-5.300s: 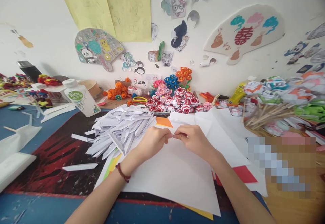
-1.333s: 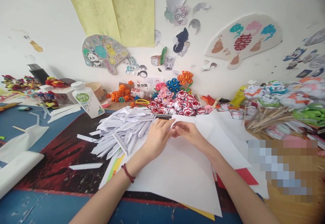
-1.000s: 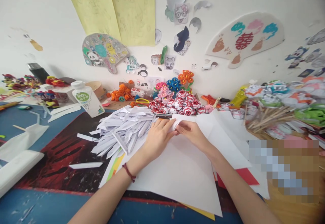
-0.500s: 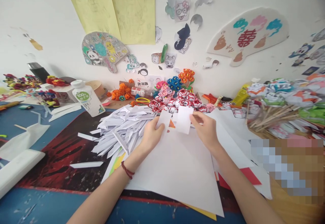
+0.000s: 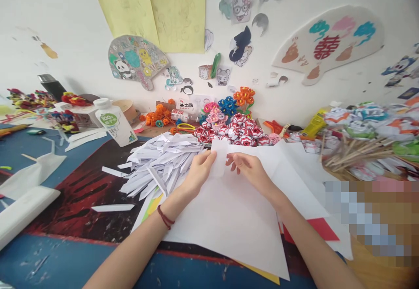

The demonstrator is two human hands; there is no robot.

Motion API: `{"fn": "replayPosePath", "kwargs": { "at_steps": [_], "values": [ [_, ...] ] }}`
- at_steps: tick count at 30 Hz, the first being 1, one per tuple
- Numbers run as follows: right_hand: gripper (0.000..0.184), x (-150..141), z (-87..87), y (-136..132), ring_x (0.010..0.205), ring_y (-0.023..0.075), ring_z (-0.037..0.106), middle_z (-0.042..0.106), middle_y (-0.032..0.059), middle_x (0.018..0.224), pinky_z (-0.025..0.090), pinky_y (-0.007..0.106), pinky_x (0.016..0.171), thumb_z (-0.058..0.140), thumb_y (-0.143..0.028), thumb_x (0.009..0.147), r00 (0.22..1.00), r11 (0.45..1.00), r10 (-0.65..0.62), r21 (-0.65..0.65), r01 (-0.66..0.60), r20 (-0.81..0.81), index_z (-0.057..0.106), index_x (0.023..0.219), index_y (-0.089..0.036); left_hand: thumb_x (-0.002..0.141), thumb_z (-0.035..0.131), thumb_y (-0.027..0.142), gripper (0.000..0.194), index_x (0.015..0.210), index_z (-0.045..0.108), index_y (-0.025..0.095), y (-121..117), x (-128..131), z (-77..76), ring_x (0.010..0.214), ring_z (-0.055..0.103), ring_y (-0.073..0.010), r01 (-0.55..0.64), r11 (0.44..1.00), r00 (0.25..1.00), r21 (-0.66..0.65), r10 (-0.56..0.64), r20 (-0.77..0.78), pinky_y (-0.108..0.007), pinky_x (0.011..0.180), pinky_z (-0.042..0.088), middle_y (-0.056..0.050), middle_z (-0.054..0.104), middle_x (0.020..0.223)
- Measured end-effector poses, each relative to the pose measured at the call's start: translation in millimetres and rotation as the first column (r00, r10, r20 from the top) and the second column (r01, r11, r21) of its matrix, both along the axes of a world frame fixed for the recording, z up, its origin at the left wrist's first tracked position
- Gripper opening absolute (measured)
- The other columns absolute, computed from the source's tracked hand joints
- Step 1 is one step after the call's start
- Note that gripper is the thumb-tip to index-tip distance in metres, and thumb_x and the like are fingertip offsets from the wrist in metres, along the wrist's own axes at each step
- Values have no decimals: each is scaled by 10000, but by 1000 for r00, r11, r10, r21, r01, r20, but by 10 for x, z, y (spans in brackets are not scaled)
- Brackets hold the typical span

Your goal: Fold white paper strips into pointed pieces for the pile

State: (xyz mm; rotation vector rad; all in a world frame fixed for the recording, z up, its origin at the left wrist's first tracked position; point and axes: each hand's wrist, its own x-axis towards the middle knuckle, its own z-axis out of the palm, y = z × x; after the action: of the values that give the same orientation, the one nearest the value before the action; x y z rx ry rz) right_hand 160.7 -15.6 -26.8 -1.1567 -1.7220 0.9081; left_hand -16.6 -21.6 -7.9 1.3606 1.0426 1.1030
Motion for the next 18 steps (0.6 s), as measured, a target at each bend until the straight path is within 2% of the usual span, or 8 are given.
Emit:
{"fn": "replayPosePath", "kwargs": {
  "at_steps": [4, 6, 9, 11, 13, 15, 18],
  "values": [
    [325, -77, 43, -58, 566, 134, 529, 607, 22, 674, 427, 274, 563, 647, -488, 770, 976, 990, 25, -132, -54, -216, 630, 768, -163, 869, 457, 475, 433, 864, 701, 118, 15, -13, -45, 629, 567, -142, 4, 994, 988, 108, 12, -155, -214, 526, 419, -44, 667, 759],
    [316, -85, 66, -80, 548, 117, 498, 587, 9, 642, 407, 265, 552, 651, -472, 769, 958, 976, 66, -183, -120, -279, 616, 709, -163, 862, 482, 465, 417, 916, 705, 116, 14, -29, -71, 664, 591, -159, -48, 984, 978, 172, 82, -193, -212, 538, 421, -47, 683, 782],
    [307, -78, 85, -98, 546, 112, 498, 585, 9, 629, 396, 260, 547, 633, -455, 788, 941, 937, 154, -257, -236, -302, 633, 718, -156, 859, 508, 432, 369, 980, 705, 145, -6, -64, -76, 675, 615, -166, -113, 951, 938, 287, 198, -286, -213, 564, 418, -38, 702, 780],
    [309, -76, 79, -101, 551, 114, 507, 588, 16, 624, 392, 256, 541, 622, -446, 799, 944, 927, 185, -272, -260, -273, 650, 724, -148, 858, 526, 404, 312, 955, 718, 178, -28, -86, -62, 630, 601, -149, -135, 897, 845, 420, 326, -425, -214, 569, 389, -25, 695, 717],
    [316, -80, 64, -102, 563, 119, 517, 600, 27, 639, 397, 255, 541, 618, -450, 799, 952, 931, 191, -262, -252, -238, 663, 723, -146, 865, 531, 380, 271, 931, 724, 202, -49, -98, -56, 597, 585, -136, -114, 810, 697, 576, 478, -535, -220, 567, 354, -22, 684, 666],
    [329, -90, 49, -100, 573, 127, 528, 611, 34, 653, 412, 259, 547, 623, -470, 785, 959, 940, 187, -246, -237, -213, 673, 728, -150, 890, 499, 355, 267, 973, 711, 216, -64, -100, -73, 590, 587, -134, -37, 716, 564, 697, 591, -577, -230, 558, 327, -28, 687, 661],
    [351, -105, 37, -91, 572, 135, 536, 614, 30, 637, 427, 269, 563, 629, -506, 769, 963, 952, 169, -220, -215, -209, 669, 722, -160, 929, 427, 272, 290, 1097, 659, 226, -62, -99, -135, 578, 589, -136, 128, 619, 441, 775, 664, -603, -251, 551, 317, -32, 687, 667]
  ]
}}
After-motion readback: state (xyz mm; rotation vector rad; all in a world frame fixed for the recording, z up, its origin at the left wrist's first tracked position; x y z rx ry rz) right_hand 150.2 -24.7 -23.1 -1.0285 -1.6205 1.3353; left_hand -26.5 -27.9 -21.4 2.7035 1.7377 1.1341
